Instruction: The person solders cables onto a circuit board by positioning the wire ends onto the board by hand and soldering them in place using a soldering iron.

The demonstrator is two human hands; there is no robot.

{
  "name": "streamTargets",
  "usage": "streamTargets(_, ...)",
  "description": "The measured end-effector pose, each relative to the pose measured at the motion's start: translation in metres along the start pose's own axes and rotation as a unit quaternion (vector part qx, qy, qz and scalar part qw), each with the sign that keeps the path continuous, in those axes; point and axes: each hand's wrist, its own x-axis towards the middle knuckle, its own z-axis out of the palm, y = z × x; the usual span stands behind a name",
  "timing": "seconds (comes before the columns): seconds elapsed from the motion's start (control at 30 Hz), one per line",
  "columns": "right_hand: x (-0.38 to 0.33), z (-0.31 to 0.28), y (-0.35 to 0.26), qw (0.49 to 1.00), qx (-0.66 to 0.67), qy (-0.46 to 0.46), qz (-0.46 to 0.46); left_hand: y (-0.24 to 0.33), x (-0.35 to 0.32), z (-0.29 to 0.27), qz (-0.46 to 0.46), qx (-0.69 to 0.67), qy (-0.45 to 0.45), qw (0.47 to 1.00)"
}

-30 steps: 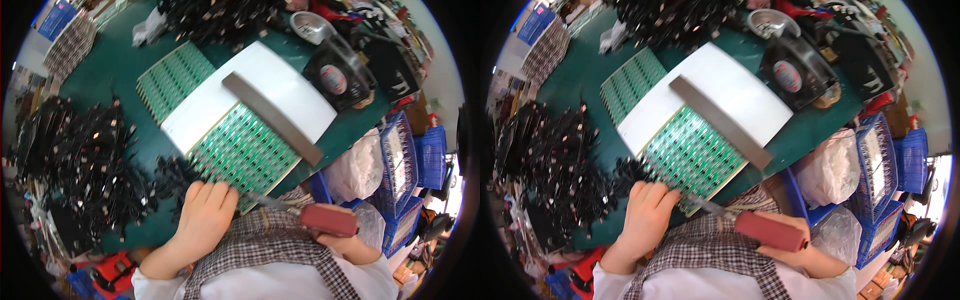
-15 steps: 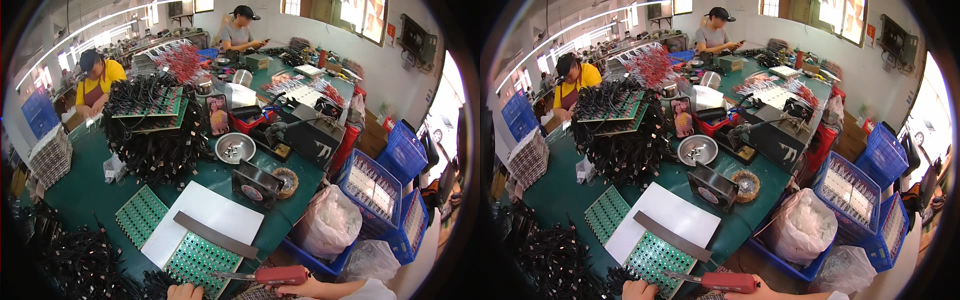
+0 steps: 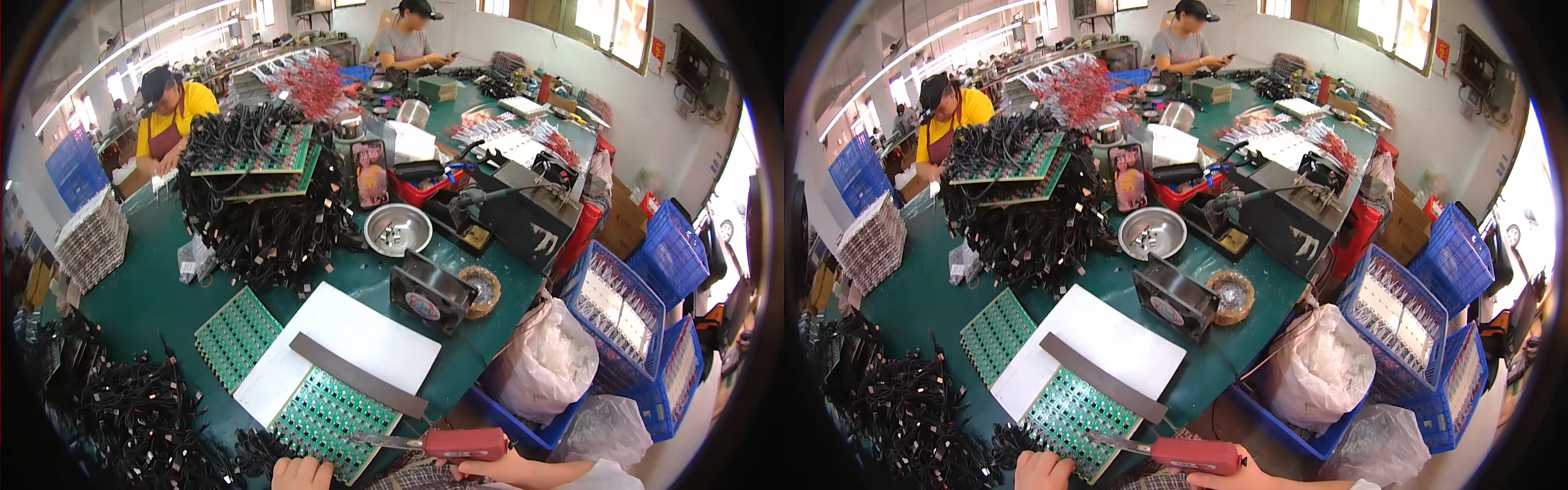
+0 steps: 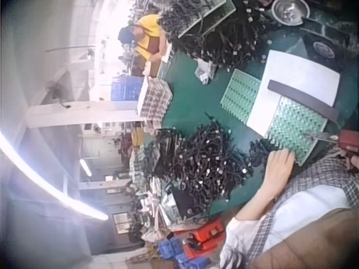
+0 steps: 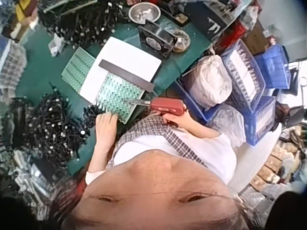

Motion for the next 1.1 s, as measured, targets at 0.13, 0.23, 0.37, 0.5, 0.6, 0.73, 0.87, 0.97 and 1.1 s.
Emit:
streamTargets(0.13, 0.0, 0.0, -0.001, 1.0, 0.009, 0.002, 0.008, -0.001, 0.001, 0.002, 0.005, -0.006, -0.009, 1.0)
streamTargets(0.23, 0.002, 0.001, 0.0, 1.0, 0.013, 0.003, 0.008, -0.002, 0.001, 0.003, 0.01, -0.004, -0.013, 1.0)
streamTargets(0.37, 0.001, 0.004, 0.001, 1.0, 0.016, 0.008, -0.001, -0.002, -0.002, 0.005, 0.016, -0.002, -0.004, 1.0)
streamTargets(0.5, 0.001, 0.005, 0.002, 1.0, 0.016, 0.008, -0.001, -0.003, -0.004, 0.006, 0.016, 0.003, -0.008, 1.0)
streamTargets(0.6, 0.0, 0.004, 0.001, 1.0, 0.013, 0.001, 0.01, -0.003, -0.005, 0.007, 0.018, 0.004, -0.005, 1.0)
streamTargets(0.73, -0.003, 0.002, 0.001, 1.0, 0.0, -0.012, 0.021, -0.003, -0.006, 0.007, 0.027, 0.001, 0.015, 1.0)
streamTargets(0.87, -0.002, 0.002, 0.002, 1.0, -0.008, -0.006, 0.019, -0.004, -0.005, 0.008, 0.023, -0.005, 0.01, 1.0)
streamTargets(0.97, -0.001, 0.005, 0.001, 1.0, -0.018, 0.008, 0.003, -0.006, -0.006, 0.01, 0.022, -0.004, 0.014, 1.0)
streamTargets(1.1, 0.0, 0.006, 0.003, 1.0, -0.002, 0.004, -0.005, -0.007, -0.006, 0.012, 0.028, -0.004, 0.035, 0.999)
